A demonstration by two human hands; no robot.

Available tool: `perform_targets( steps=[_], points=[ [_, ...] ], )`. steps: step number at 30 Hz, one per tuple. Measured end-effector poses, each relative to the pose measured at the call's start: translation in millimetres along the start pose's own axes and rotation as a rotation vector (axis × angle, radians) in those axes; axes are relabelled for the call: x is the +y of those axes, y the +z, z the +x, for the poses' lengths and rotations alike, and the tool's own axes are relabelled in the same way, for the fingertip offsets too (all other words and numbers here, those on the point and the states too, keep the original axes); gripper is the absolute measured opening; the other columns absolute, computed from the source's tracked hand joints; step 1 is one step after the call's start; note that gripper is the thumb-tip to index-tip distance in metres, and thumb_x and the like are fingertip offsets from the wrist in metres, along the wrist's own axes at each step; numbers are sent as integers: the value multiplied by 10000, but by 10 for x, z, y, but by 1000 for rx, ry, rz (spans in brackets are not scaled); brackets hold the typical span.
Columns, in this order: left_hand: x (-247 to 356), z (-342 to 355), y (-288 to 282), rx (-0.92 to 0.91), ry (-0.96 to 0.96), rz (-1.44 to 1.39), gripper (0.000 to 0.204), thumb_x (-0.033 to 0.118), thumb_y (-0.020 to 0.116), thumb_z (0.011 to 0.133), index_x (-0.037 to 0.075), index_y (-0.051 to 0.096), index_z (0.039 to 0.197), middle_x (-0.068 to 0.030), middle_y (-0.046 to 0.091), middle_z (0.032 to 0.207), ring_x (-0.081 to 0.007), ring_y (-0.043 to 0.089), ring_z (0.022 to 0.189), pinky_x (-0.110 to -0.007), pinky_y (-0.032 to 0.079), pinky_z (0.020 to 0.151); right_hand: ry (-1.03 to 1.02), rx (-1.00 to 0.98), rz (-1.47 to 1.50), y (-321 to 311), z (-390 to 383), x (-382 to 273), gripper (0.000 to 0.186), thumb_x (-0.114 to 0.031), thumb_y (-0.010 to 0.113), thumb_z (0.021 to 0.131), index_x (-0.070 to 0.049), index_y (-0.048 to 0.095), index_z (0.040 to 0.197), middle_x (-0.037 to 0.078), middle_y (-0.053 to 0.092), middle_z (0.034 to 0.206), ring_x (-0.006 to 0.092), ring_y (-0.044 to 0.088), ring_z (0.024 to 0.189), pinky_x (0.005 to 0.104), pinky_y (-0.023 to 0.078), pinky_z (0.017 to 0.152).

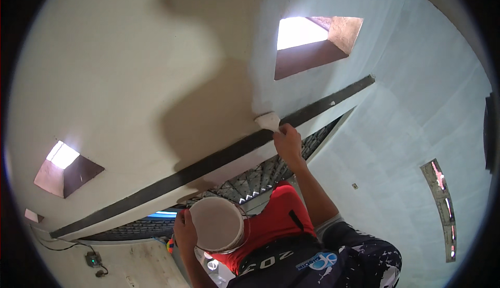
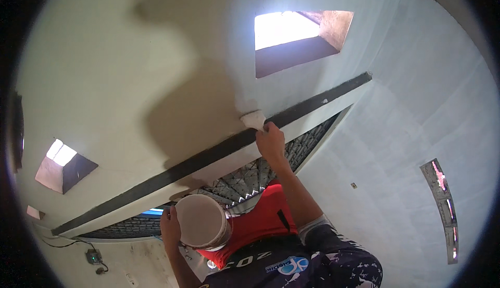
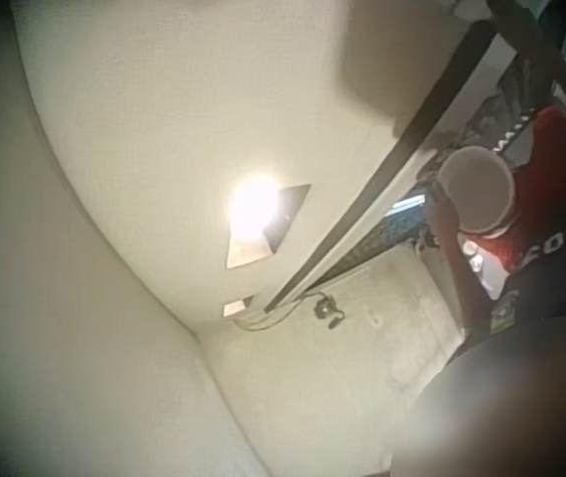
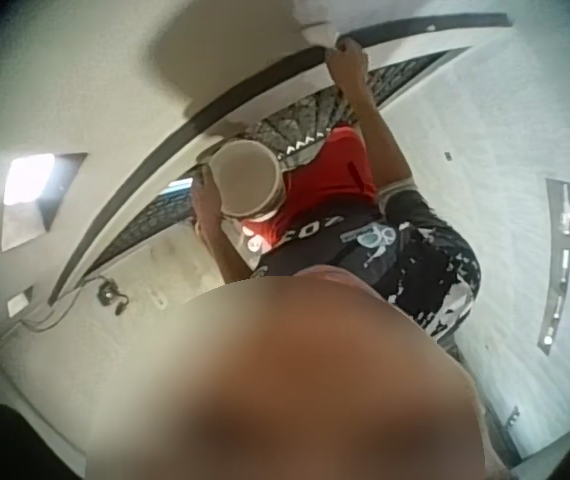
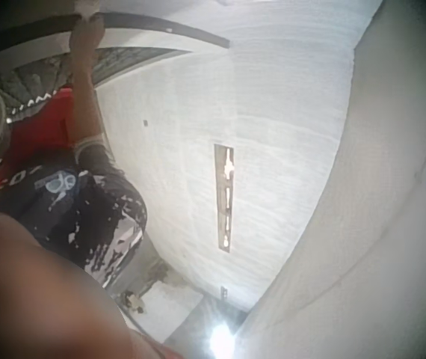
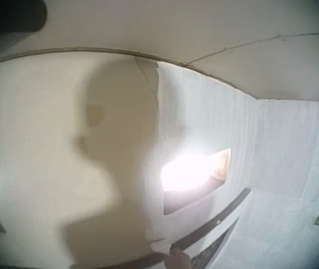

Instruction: Applying plaster or white paint to a wall using a putty knife.

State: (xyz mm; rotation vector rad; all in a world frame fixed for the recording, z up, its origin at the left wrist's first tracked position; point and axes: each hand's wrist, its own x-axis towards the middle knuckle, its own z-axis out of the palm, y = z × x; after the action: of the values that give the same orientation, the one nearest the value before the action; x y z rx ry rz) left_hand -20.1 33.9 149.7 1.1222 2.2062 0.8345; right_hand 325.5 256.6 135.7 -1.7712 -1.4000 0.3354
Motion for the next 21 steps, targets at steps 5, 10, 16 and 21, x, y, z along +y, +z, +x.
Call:
perform_targets(
  steps=[5,10,16,21],
  points=[
    [-57,1,-16,26,64,-4,405,356,508,1028,-12,643,1127,-206,695,1000,-328,672,935,-421,494,839,-144,137,410,-315,-17,-405,259,-160,677,891,45,668,1049,162,711,847,185,654,730,356,512,692],
    [-19,-4,-21,15,21,-28,380,345,514,1028,-10,641,1072,-205,688,962,-344,669,906,-425,491,817,-78,87,414,-201,-205,-330,240,-134,683,888,17,637,1069,232,712,885,329,728,835,406,546,752],
    [21,-15,0,36,59,-22,366,342,522,1028,-1,645,1065,-194,693,942,-313,675,878,-417,495,792,26,-22,237,204,-161,259,253,-157,675,854,7,657,1045,186,681,770,283,669,715,389,515,662],
    [-19,-25,-42,18,17,-54,365,339,517,1028,3,646,1090,-184,702,963,-314,680,890,-417,496,797,18,-18,217,17,-236,268,265,-147,657,836,31,672,1032,143,669,695,202,654,626,355,496,600]
  ],
)
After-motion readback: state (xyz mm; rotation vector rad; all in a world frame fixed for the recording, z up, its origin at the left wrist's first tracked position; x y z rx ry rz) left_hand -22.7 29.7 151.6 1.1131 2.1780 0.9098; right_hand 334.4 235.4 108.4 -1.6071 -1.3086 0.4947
